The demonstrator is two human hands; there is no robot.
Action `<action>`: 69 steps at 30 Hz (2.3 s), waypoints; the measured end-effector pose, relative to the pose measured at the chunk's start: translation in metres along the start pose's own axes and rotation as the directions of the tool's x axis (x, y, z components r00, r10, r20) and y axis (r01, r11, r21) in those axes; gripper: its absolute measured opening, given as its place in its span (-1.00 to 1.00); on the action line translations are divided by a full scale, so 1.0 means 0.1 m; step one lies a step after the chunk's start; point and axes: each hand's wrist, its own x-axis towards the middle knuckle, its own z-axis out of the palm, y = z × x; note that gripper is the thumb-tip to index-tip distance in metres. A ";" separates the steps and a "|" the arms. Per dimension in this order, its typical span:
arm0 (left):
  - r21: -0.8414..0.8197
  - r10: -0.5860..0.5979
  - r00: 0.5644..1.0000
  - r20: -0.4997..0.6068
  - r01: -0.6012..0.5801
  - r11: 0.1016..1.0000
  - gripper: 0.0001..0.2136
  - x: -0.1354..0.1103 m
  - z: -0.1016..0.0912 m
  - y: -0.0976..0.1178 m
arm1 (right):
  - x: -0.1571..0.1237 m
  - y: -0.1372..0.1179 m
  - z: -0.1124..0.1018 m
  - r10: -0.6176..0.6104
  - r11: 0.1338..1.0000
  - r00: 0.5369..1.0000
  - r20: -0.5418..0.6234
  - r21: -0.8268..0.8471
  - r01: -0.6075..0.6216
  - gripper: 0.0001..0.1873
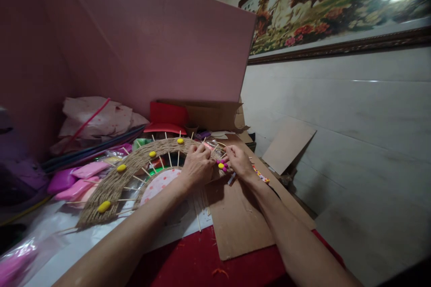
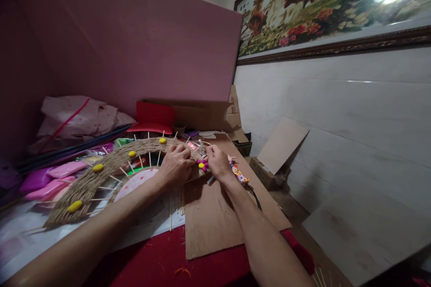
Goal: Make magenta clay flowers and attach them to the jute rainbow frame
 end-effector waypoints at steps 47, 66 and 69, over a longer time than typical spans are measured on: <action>0.018 0.090 0.994 -0.067 -0.089 0.996 -0.70 0.02 -0.02 0.06 | 0.05 -0.03 -0.04 -0.012 0.999 0.997 -0.074 -0.052 0.009 -0.84; -0.008 0.077 0.994 -0.078 -0.077 0.997 -0.75 0.01 0.03 0.01 | 0.04 0.01 -0.02 0.012 1.000 1.000 -0.003 -0.005 -0.012 -0.76; -0.026 0.052 0.997 -0.061 -0.054 0.998 -0.78 0.01 0.01 0.01 | 0.03 -0.01 -0.02 -0.004 0.999 1.000 -0.013 -0.042 0.004 -0.77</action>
